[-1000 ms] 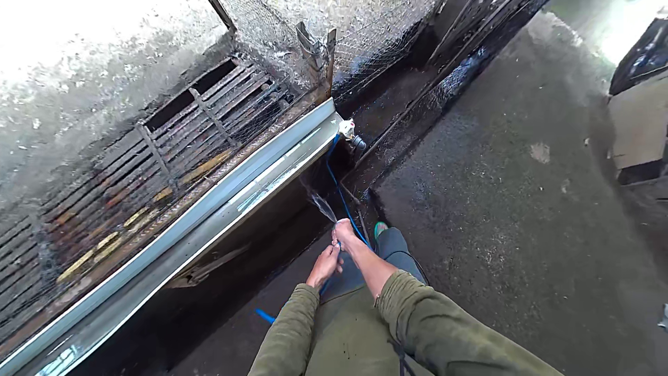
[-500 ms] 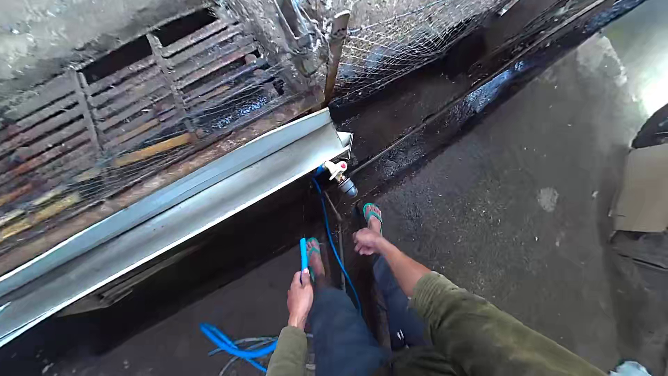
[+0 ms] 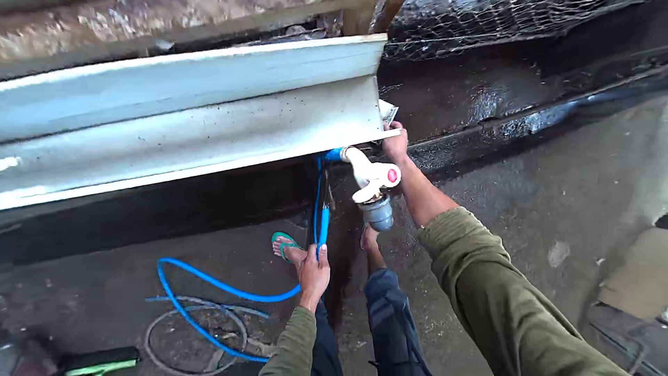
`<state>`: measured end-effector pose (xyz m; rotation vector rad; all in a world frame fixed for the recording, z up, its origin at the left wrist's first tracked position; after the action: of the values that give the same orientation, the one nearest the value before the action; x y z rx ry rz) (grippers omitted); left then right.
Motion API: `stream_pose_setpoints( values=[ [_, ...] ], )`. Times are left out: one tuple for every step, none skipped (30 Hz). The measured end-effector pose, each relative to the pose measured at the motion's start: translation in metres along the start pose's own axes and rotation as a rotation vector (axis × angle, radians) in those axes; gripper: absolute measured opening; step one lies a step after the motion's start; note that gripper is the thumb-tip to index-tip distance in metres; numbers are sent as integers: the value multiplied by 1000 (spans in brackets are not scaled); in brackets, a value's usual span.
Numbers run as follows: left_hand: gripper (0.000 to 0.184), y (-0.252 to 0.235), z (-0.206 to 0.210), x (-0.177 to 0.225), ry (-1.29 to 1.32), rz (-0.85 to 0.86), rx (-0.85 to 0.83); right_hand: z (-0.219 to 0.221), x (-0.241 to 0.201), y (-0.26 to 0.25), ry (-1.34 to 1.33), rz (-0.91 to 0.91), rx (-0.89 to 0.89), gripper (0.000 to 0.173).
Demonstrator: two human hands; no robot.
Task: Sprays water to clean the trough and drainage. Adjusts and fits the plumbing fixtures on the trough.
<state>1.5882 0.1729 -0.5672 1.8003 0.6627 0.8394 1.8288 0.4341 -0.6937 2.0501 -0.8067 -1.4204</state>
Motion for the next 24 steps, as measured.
stream_pose_setpoints(
  values=[
    [45,-2,1,-1,-10,-19,-42,-1,4,5,-60,-62,41,42],
    [45,-2,0,-2,-21,-44,-86,-4,12,13,-134,-123,78,41],
    [45,-2,1,-3,-30,-57,-120,-11,18,25,-198,-168,114,40],
    [46,-2,2,-6,-41,-65,-154,-23,24,42,-230,-177,130,40],
    [46,-1,3,-8,-54,-69,-188,-37,32,61,-229,-173,134,44],
    [47,0,4,-10,-72,-77,-226,-50,47,76,-248,-191,154,45],
    [48,3,5,-11,-93,-90,-269,-59,64,88,-266,-213,184,44],
    [48,4,5,-12,-110,-104,-313,-66,80,99,-281,-225,200,42],
    [48,6,6,-12,-121,-112,-347,-68,96,107,-302,-209,201,38],
    [48,7,8,-12,-126,-117,-373,-68,115,115,-319,-160,185,38],
    [48,8,9,-13,-134,-121,-395,-64,137,121,-325,-100,153,38],
    [48,8,10,-13,-138,-124,-415,-57,158,125,-319,-39,106,39],
    [48,9,10,-12,-143,-128,-433,-46,172,130,-290,25,52,41],
    [49,9,9,-11,-154,-134,-455,-31,176,134,-270,97,11,44],
    [49,9,9,-9,-165,-138,-479,-13,173,139,-266,155,-27,46],
    [49,9,8,-9,-173,-140,-504,6,167,143,-279,209,-43,48],
    [49,10,8,-8,-177,-138,-527,26,160,146,-291,260,-66,48],
    [49,11,8,-8,-182,-135,-543,45,156,146,-304,309,-87,46],
    [49,13,8,-8,-186,-134,-556,61,156,144,-329,356,-95,42],
    [49,14,7,-9,-194,-131,-563,77,160,140,-360,378,-93,37],
    [49,16,6,-11,-208,-127,-565,91,162,137,-390,388,-101,33],
    [49,18,5,-13,-217,-124,-567,103,162,135,-409,395,-116,32],
    [49,20,3,-16,-221,-120,-567,112,160,133,-426,398,-147,34],
    [48,21,1,-18,-223,-115,-565,120,160,131,-432,379,-184,36]
  ],
)
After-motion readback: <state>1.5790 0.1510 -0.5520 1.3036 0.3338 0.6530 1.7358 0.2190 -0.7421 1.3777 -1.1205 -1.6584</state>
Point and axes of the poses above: each hand's wrist, its own y-axis away from the middle knuckle, its own z-axis out of the palm, x = y × z, the point moved 1 cm from there along -y, towards the middle knuckle, and after that the axes turned 13 degrees about -x, right-handed, at the moved point
